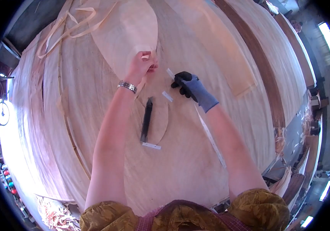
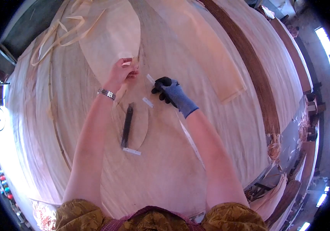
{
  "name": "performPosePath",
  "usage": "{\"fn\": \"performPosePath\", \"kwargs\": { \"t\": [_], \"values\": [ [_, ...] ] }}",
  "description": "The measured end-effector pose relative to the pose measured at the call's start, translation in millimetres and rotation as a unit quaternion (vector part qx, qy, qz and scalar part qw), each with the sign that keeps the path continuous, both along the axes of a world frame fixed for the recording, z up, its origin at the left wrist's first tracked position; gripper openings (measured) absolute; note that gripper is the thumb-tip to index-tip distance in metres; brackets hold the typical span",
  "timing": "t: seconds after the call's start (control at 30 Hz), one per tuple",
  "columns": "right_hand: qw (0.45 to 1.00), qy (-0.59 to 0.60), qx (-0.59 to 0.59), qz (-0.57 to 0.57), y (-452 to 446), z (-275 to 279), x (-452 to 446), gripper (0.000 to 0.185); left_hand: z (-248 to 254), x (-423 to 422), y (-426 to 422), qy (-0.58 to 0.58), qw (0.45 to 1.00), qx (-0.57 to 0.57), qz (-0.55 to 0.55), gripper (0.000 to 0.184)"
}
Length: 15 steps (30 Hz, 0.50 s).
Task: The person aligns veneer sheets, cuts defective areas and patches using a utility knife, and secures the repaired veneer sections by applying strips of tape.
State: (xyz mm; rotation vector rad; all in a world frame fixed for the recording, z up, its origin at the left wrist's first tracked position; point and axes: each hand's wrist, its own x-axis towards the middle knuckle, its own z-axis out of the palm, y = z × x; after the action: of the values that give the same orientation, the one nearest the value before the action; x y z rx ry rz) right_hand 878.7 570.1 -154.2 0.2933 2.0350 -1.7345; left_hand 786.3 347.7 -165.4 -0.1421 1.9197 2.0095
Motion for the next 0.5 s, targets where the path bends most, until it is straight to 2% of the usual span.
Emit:
{"fn": "performPosePath", "kwargs": {
  "t": [0.1,0.3,0.4,0.5],
  "values": [
    [1.000,0.001,0.007,0.000,0.1,-0.4,0.1,0.020,-10.6,-0.1,-3.2,0.010,1.000,-0.017,-0.010,0.047],
    [1.000,0.002,0.015,0.001,1.0,-3.1,-0.7,0.020,2.0,7.8,-9.4,0.074,0.981,-0.177,-0.026,0.039],
    [1.000,-0.003,0.021,0.003,-0.5,-3.7,-1.0,0.020,26.7,18.5,-3.4,0.163,0.916,-0.366,-0.015,0.037],
    [1.000,-0.004,0.013,0.002,-0.2,-0.7,-1.0,0.021,-1.5,6.4,2.4,0.279,0.854,-0.434,0.068,0.042]
  ]
}}
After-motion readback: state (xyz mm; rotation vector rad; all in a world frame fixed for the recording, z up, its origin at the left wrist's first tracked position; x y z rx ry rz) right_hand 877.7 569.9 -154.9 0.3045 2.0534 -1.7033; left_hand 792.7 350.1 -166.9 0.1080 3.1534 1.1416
